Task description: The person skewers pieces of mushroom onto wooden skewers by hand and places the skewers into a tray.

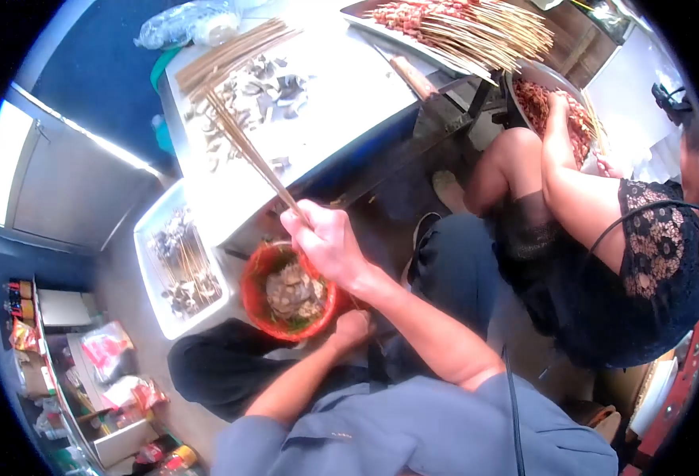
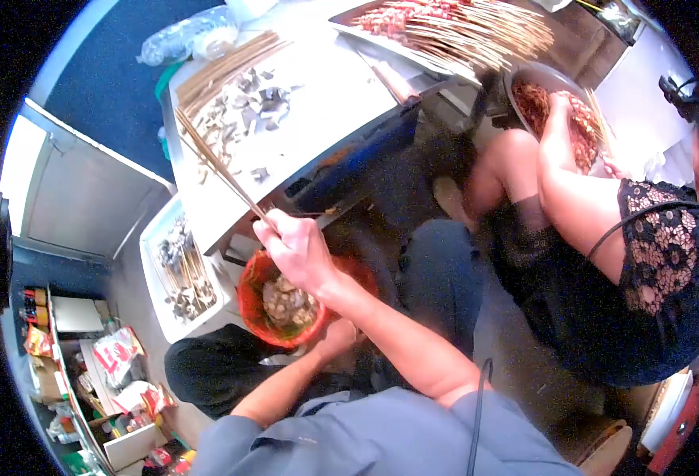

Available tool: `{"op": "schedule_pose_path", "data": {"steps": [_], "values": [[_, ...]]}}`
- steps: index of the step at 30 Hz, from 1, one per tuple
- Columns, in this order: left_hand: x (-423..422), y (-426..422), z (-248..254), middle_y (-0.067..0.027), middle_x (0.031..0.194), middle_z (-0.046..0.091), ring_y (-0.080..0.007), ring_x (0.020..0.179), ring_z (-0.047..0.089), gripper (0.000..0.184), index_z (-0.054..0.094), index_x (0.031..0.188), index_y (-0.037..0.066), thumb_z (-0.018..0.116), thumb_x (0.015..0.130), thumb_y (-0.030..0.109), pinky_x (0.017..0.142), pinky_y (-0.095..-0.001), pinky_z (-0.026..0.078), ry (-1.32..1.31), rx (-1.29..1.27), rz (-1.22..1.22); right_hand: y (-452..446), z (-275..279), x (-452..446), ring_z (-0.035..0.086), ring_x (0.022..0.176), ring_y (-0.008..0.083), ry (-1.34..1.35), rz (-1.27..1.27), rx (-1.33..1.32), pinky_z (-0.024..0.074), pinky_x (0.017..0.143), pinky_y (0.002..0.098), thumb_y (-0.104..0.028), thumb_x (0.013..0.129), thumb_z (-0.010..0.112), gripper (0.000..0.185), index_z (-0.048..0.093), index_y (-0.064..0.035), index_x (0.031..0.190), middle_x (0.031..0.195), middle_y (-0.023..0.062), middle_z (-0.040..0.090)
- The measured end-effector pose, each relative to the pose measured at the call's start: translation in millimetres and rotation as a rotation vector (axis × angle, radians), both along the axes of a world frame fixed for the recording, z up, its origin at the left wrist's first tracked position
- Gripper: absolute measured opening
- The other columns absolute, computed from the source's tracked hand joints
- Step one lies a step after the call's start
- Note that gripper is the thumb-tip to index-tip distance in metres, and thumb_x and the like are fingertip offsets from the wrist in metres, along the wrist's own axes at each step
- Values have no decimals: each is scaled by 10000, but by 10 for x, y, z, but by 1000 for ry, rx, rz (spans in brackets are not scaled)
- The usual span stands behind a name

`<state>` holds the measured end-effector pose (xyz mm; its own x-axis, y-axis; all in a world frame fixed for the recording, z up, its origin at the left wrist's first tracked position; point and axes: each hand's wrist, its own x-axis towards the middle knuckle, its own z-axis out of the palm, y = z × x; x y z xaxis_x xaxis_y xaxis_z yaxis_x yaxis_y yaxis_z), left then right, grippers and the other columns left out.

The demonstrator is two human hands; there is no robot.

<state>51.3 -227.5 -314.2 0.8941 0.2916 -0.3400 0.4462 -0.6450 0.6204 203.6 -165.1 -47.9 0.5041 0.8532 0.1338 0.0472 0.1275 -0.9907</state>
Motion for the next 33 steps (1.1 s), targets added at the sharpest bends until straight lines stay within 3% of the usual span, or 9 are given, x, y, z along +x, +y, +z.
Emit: {"op": "schedule_pose_path", "data": {"steps": [8,12,14,17,24,25,28,29,33], "values": [[-25,53,1246,-209,659,608,-386,608,612,143,614,763,26,594,837,147,570,-472,482,-333,119,176,-7,22,-48,560,550,323,-45,29,27,416,542,406,-229,934,561,263,571,-1,803,597,191,543],[-203,28,1653,-230,705,618,-388,661,631,129,665,877,25,572,848,109,616,-441,507,-213,47,433,23,14,-67,564,562,338,-57,21,20,418,555,417,-272,941,545,300,583,-3,813,601,194,543],[-328,26,1593,-204,718,649,-332,665,661,164,659,960,6,547,857,66,633,-401,530,-133,2,445,46,-11,-79,569,569,339,-54,34,5,419,558,418,-289,945,541,317,591,-1,822,606,197,546],[-435,-154,1445,-99,779,649,-170,707,653,202,594,1036,-39,467,884,6,623,-303,538,72,-824,802,52,-28,-143,575,576,341,-56,56,1,421,560,418,-294,946,542,320,595,0,829,612,200,550],[-458,-303,1760,-142,764,688,-245,727,698,253,626,1067,-52,486,884,52,714,-334,535,-46,-220,638,104,-124,-217,578,591,346,-93,94,-23,424,573,420,-302,947,543,319,611,-3,862,620,203,550],[-516,-264,1633,-154,777,694,-238,743,704,281,619,1097,-58,475,871,30,746,-339,536,-37,-341,664,123,-128,-222,580,595,347,-84,108,-28,425,576,421,-305,946,544,320,614,-2,869,624,207,550],[-465,-231,1309,-107,734,662,-171,615,651,274,561,1106,-41,445,859,-19,597,-295,529,-87,-765,870,151,-156,-290,593,625,352,-131,109,-32,436,601,416,-304,945,542,322,612,3,882,643,216,558],[-400,-215,1292,-117,774,667,-178,627,651,255,564,1103,-34,434,884,-28,611,-289,535,-176,-595,780,167,-180,-316,525,547,126,-94,109,-22,404,525,301,-275,939,576,314,598,-13,767,577,60,549],[-244,-321,1477,-120,797,671,-171,641,652,246,570,1096,-28,422,900,-30,616,-274,536,-365,-531,722,170,-254,-338,498,539,173,-179,86,-37,391,541,351,-309,933,568,336,589,-12,777,574,102,517]]}}
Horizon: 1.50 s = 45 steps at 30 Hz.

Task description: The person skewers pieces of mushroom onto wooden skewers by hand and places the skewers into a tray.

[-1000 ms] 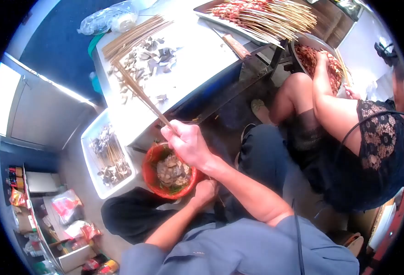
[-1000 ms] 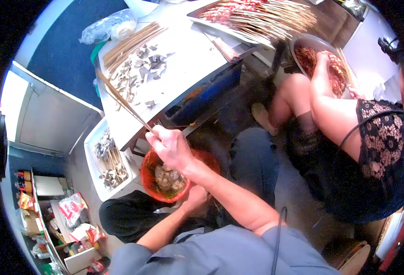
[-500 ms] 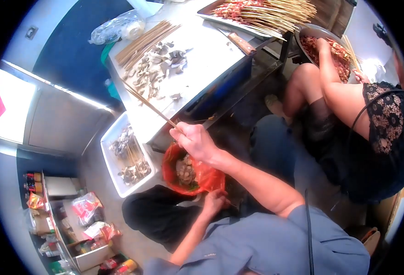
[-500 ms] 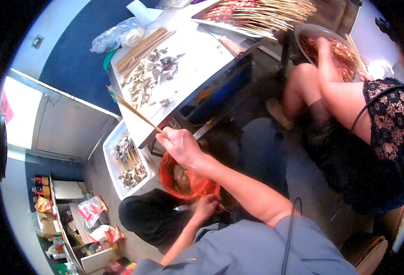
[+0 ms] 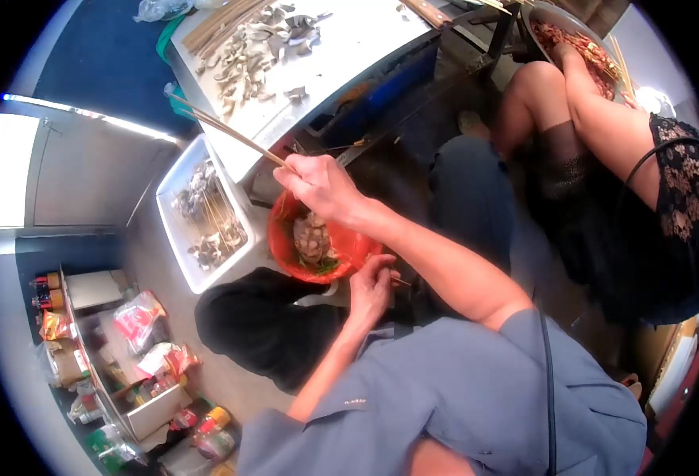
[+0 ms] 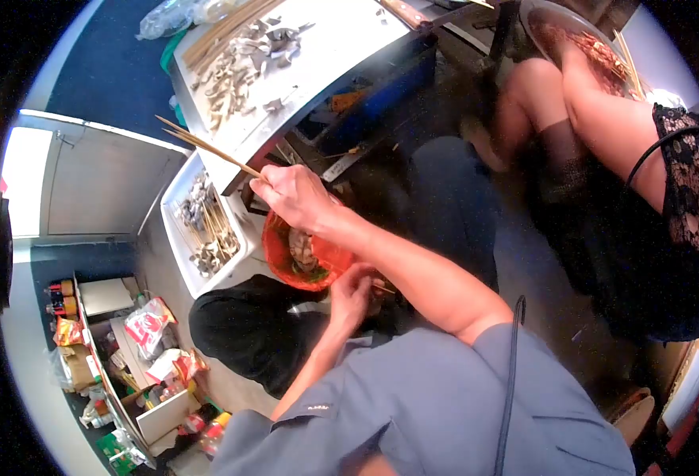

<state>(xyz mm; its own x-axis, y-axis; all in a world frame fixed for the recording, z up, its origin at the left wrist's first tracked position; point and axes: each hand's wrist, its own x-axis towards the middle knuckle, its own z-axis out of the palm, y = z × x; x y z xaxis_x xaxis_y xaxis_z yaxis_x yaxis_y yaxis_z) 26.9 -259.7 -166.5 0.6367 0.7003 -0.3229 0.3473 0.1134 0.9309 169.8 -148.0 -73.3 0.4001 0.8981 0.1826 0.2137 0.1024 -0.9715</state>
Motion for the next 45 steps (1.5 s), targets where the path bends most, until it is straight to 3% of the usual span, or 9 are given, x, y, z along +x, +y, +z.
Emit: {"op": "schedule_pose_path", "data": {"steps": [1,3,5,7,13,28,33,37,45], "values": [[-4,-1,-14,-125,799,670,-168,634,649,249,563,1110,-26,416,908,-25,600,-266,527,9,-48,8,-2,28,30,498,539,173,2,0,-5,391,541,351,-309,933,568,336,589,-12,777,574,102,517],[-44,28,-48,-131,802,668,-166,628,645,253,555,1124,-23,410,916,-20,583,-258,518,29,-105,17,-6,42,56,599,723,417,0,56,-77,444,645,464,-355,927,535,365,593,-6,837,701,227,589],[47,182,-6,-142,798,661,-168,593,629,258,533,1143,-17,404,919,1,542,-255,496,-12,-441,282,4,15,56,600,717,413,-30,41,-72,449,646,461,-358,922,536,367,599,-8,834,692,220,594],[86,332,-88,-151,799,657,-165,578,618,248,521,1126,-12,392,915,10,523,-251,483,-78,-396,388,39,-149,45,554,586,237,-19,17,-2,421,585,360,-337,933,558,357,609,-12,795,617,136,563],[116,453,285,-104,814,662,-145,596,615,178,569,1053,3,434,947,51,547,-248,503,-166,-149,300,-205,-67,181,611,758,424,-253,87,-147,469,681,493,-360,928,525,364,614,-21,829,745,229,620],[290,922,356,-66,844,642,-149,659,617,116,559,1053,29,493,960,47,583,-260,511,-544,-368,492,-754,-311,286,634,734,407,-281,203,-233,493,650,489,-238,913,532,255,598,-8,826,726,228,624],[177,658,330,-87,1010,619,-128,709,611,245,487,1134,29,570,905,9,601,-237,488,-402,208,656,-798,-173,476,636,704,414,-522,173,-150,506,625,492,-146,864,538,165,597,-5,801,710,240,618],[77,798,129,-127,1137,583,-190,952,610,379,464,1239,1,599,887,40,821,-301,504,-125,366,601,-756,-27,745,639,726,408,-668,87,-201,521,656,491,-125,832,510,143,615,-35,798,736,217,634],[673,1222,-461,-103,963,640,-205,894,625,224,579,1101,-24,529,904,69,824,-315,504,4,373,278,-872,231,1099,589,716,396,-601,40,-316,443,642,446,-172,859,543,191,583,7,807,728,219,584]]}}
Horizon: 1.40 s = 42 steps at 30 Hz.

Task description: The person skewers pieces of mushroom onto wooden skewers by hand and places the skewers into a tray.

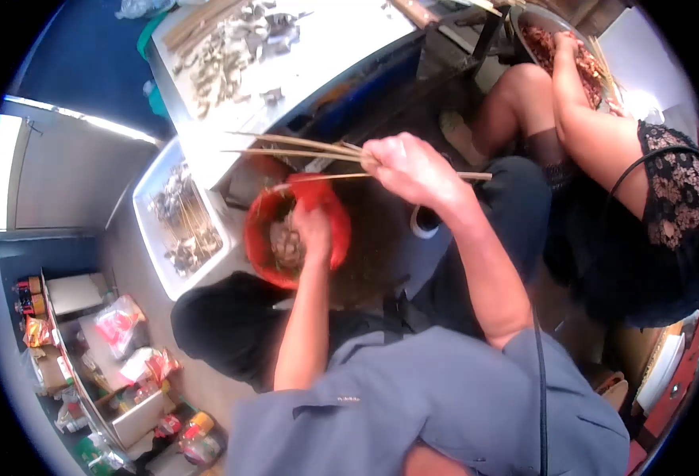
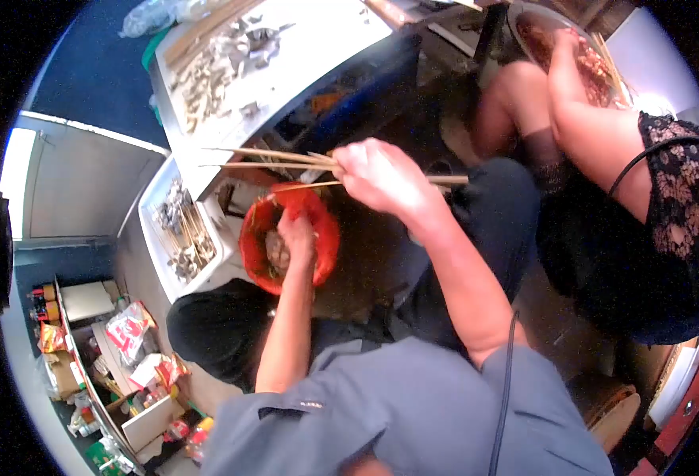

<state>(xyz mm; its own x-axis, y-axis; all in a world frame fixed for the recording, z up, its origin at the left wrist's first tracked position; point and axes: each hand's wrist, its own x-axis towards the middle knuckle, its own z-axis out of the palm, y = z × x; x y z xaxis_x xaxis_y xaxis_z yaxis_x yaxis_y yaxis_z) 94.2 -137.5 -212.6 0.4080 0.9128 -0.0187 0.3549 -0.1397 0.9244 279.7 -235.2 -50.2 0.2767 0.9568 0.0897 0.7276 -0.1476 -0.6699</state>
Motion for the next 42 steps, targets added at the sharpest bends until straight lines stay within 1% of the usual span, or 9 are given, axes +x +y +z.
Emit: {"op": "schedule_pose_path", "data": {"steps": [3,7,10,15,18,22,26,34,42], "values": [[-128,432,-398,-99,973,669,-204,891,649,253,599,1128,-2,485,912,66,791,-358,535,-756,-631,471,-54,101,24,571,651,373,110,-23,10,425,604,428,-170,871,539,197,577,2,782,681,212,562],[-131,326,-495,-105,1037,662,-224,947,639,310,596,1147,2,517,848,7,831,-337,528,-219,-144,-9,-27,75,-86,615,679,412,25,-52,53,483,606,480,-194,896,535,182,606,-39,832,710,218,612],[146,-222,298,-236,1051,624,-362,1013,597,435,604,1103,-8,678,781,276,893,-442,466,265,-90,-588,75,-42,-216,618,690,403,188,3,156,480,604,464,-249,914,548,243,604,-24,839,704,218,614],[67,-505,1007,-193,826,667,-347,775,661,241,642,918,0,689,808,209,695,-427,506,541,274,-738,165,74,-288,480,569,63,722,-128,234,398,506,269,-315,937,613,330,626,-2,833,570,23,500],[-36,-524,1224,-116,570,616,-218,495,573,236,655,802,7,612,913,210,519,-337,466,226,258,-293,172,116,-273,474,554,47,959,-133,281,382,492,242,-319,932,627,327,632,-16,808,592,-26,526],[10,-606,989,-51,809,684,-107,756,632,306,673,1008,-3,570,968,282,673,-287,503,-163,-405,-110,154,201,-348,469,525,13,1209,-152,349,368,471,176,-278,906,673,221,641,-63,864,615,-49,542],[147,-872,884,-127,992,674,-221,866,651,513,641,1076,0,358,1027,425,830,-343,514,-725,-1157,-96,165,148,-357,372,437,2,1487,-118,455,260,378,167,-198,928,637,158,636,-47,880,588,-46,521],[-106,-841,490,-174,1076,652,-291,985,635,583,595,1120,21,375,985,543,879,-404,510,-409,-958,-219,265,117,-518,330,394,25,1453,-208,486,228,355,178,-152,960,559,170,644,-21,892,561,-6,517],[-113,-832,478,-196,1190,595,-330,1136,561,509,530,1203,22,372,998,460,964,-461,458,-1061,-1421,-144,313,138,-642,325,404,14,1494,-158,462,233,365,174,-183,984,522,225,650,-13,912,565,-13,513]]}}
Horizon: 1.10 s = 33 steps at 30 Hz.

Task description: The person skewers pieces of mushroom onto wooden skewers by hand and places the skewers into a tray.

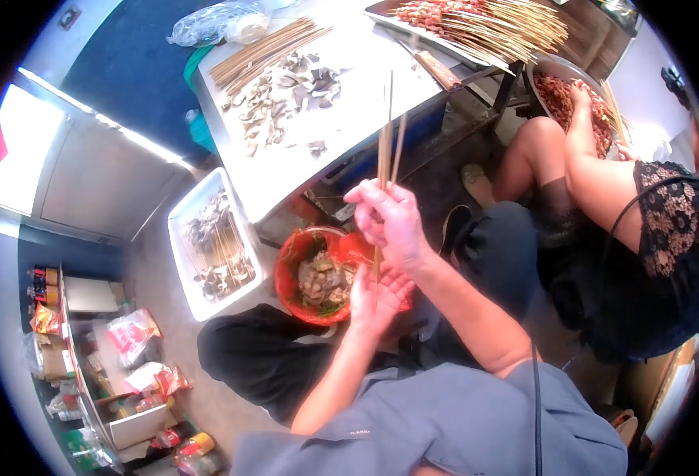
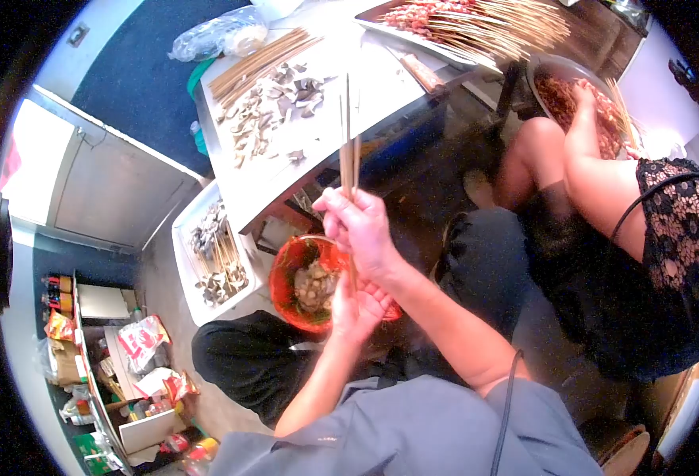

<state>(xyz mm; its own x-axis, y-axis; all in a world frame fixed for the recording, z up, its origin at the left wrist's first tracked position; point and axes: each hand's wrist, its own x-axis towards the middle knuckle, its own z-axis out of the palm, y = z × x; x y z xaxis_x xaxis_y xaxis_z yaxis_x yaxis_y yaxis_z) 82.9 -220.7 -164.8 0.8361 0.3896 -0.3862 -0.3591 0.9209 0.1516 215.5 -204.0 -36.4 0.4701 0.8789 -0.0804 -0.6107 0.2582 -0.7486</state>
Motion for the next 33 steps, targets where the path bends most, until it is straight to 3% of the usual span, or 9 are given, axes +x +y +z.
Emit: {"op": "schedule_pose_path", "data": {"steps": [2,3,6,8,14,16,18,29,33], "values": [[127,74,345,-150,1160,601,-309,1147,537,493,538,1215,58,370,994,465,989,-459,426,218,-62,234,18,-36,-121,366,437,4,-15,69,-68,271,387,169,-232,987,531,247,635,-37,878,578,-31,524],[176,131,442,-132,1122,610,-306,1108,556,465,533,1217,71,333,1011,437,980,-452,433,98,-85,335,68,-125,-211,378,451,7,-44,58,-55,287,402,169,-252,987,531,261,634,-32,894,583,-32,522],[129,254,431,-148,1132,600,-326,1051,596,467,502,1250,69,329,1008,429,920,-461,487,19,153,238,86,-238,-451,417,510,13,-102,119,-106,304,454,167,-289,993,519,289,639,-36,923,630,-31,543],[171,287,744,-128,1078,624,-275,966,627,346,541,1188,42,415,1009,310,865,-399,514,174,136,272,96,-278,-570,447,543,64,-237,105,-90,336,494,219,-325,989,503,329,658,-39,943,633,-31,537],[143,512,746,-10,1215,490,-138,1168,451,423,480,1305,99,417,1018,404,1012,-307,347,394,378,300,160,-307,-403,513,576,79,-388,-144,-58,411,522,258,-292,982,520,317,646,-9,914,612,4,550],[79,634,675,-98,956,658,-204,873,642,209,582,1110,22,492,982,160,765,-323,523,521,823,416,145,-258,-274,526,586,75,-411,-194,-114,433,529,268,-252,983,523,286,639,-2,909,607,9,555],[123,710,1034,-84,884,663,-148,736,628,137,600,1045,6,526,939,52,690,-260,509,557,987,502,165,-230,-163,499,582,58,-358,-211,-110,416,523,231,-210,994,508,254,628,-5,903,626,-3,554],[806,2461,1825,-70,901,660,-108,705,614,170,618,1039,-31,541,896,15,618,-226,484,816,1825,510,130,-55,53,446,562,35,-77,-241,-204,366,496,196,-123,970,516,109,554,-23,992,693,-5,554],[1173,2998,1825,-87,878,669,-173,764,631,249,693,1022,36,533,838,-13,698,-278,496,833,2154,562,138,-60,48,443,562,24,-88,-241,-198,360,492,191,-87,951,532,105,530,-9,1020,705,0,570]]}}
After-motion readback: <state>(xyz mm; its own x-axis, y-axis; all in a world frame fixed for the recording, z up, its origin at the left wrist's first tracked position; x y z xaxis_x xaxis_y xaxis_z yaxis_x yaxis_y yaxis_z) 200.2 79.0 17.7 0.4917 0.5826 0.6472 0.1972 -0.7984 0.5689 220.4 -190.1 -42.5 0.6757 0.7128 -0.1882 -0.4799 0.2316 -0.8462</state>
